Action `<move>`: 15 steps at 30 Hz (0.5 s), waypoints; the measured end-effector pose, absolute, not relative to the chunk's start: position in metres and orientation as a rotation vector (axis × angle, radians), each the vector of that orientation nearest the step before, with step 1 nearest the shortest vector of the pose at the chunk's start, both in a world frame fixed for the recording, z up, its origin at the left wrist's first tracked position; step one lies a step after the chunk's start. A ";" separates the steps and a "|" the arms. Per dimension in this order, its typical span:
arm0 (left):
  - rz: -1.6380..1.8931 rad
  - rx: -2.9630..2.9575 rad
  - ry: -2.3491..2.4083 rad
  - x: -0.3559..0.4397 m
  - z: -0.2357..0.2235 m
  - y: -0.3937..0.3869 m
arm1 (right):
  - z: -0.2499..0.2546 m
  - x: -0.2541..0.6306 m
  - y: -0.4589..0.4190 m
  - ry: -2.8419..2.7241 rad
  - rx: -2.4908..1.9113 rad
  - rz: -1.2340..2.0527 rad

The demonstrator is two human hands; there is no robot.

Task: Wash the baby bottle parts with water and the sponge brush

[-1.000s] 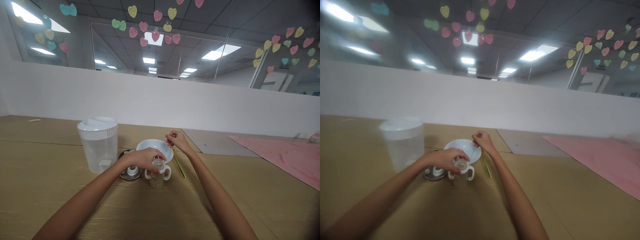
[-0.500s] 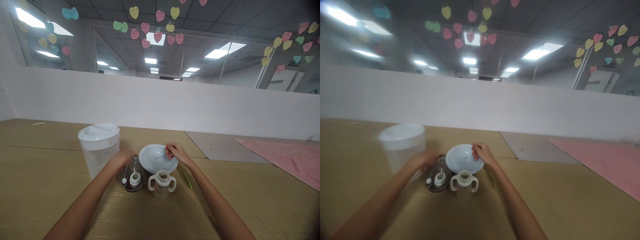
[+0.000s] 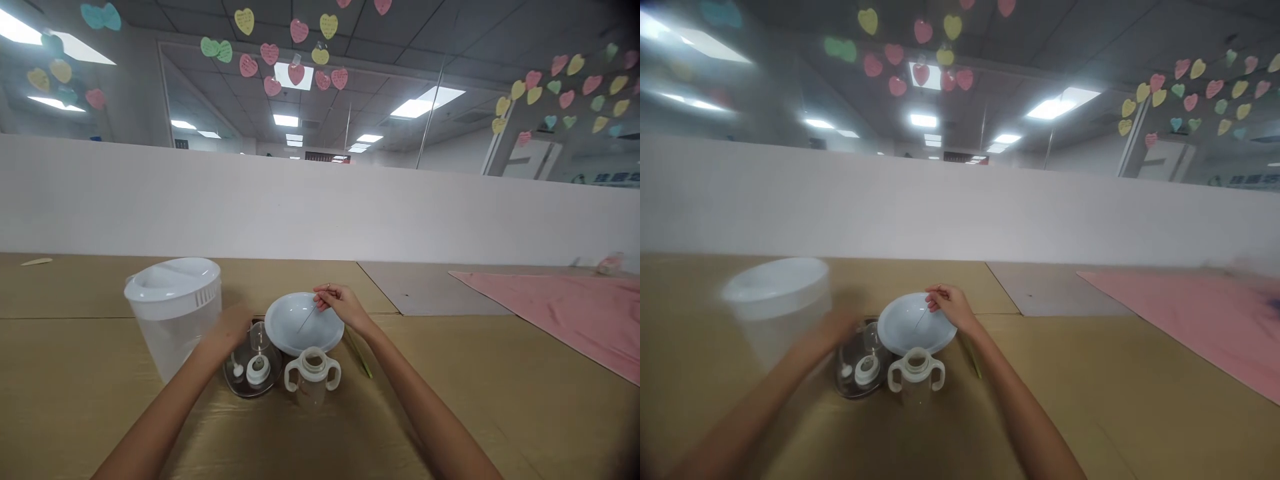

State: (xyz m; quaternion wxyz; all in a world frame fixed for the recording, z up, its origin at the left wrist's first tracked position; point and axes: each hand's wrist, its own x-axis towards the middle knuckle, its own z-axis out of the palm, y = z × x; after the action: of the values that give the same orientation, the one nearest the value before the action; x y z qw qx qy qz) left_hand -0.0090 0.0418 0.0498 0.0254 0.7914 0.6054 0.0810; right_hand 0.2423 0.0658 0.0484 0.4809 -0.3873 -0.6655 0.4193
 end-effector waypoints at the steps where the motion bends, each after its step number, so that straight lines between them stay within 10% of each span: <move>1: 0.232 2.483 1.903 -0.010 0.056 0.039 | 0.052 0.243 0.063 -1.649 -0.935 0.975; 15: 0.956 2.416 1.277 0.033 0.079 0.025 | 0.103 0.222 -0.031 -1.572 -0.453 -0.241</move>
State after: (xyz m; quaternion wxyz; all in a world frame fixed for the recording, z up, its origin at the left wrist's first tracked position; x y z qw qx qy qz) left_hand 0.0331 0.0252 0.0788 0.1229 0.8281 0.4378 0.3278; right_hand 0.2217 -0.0310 0.1034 0.6774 -0.2015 -0.6993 -0.1073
